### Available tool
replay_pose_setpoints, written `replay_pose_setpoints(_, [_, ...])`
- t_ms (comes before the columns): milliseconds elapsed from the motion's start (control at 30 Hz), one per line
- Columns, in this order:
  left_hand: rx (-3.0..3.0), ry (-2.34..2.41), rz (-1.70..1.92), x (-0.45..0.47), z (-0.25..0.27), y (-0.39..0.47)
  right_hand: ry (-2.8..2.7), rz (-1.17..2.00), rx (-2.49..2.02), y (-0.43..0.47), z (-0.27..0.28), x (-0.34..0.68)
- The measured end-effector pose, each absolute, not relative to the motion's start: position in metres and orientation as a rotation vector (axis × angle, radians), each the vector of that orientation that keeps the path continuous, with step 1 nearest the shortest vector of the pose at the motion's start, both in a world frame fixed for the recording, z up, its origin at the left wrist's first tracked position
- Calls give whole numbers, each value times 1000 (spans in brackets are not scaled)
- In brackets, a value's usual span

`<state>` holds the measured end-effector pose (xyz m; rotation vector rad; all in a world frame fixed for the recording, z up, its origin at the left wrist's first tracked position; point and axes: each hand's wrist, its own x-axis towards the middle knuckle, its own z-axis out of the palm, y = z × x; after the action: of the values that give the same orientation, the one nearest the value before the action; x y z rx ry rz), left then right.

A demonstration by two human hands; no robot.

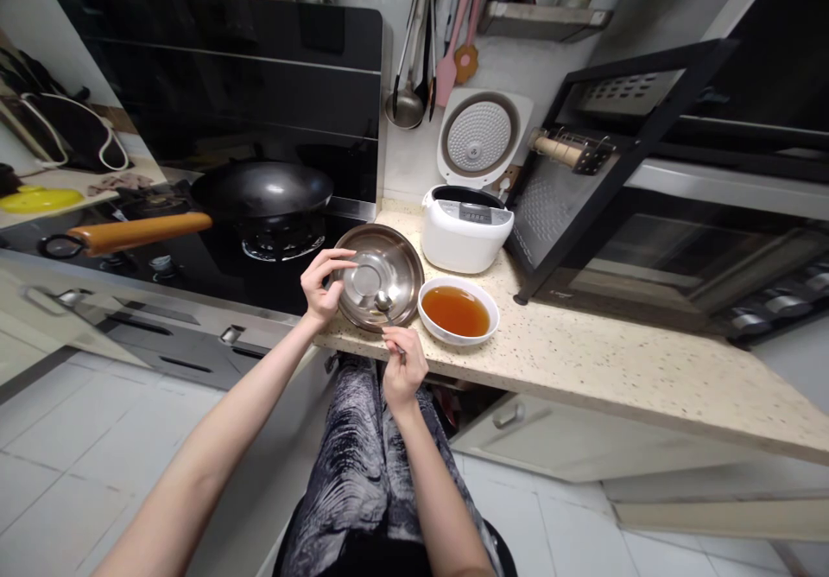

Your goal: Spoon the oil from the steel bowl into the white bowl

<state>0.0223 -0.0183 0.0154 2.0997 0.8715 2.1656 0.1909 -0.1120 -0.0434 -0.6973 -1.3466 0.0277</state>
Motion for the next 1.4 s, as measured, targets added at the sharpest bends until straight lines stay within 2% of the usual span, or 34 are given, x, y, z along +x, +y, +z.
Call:
replay_pose_setpoints(333, [2097,823,2181,22,15,-18,-1282,-2,-730,-114,-30,210])
replay_pose_setpoints(633, [2102,891,2166,22,16,-19,-1237,-182,-694,-116,-9,238])
replay_pose_setpoints(1400, [2077,855,2185,21,15,-18,-2014,-655,-602,-98,-11,324])
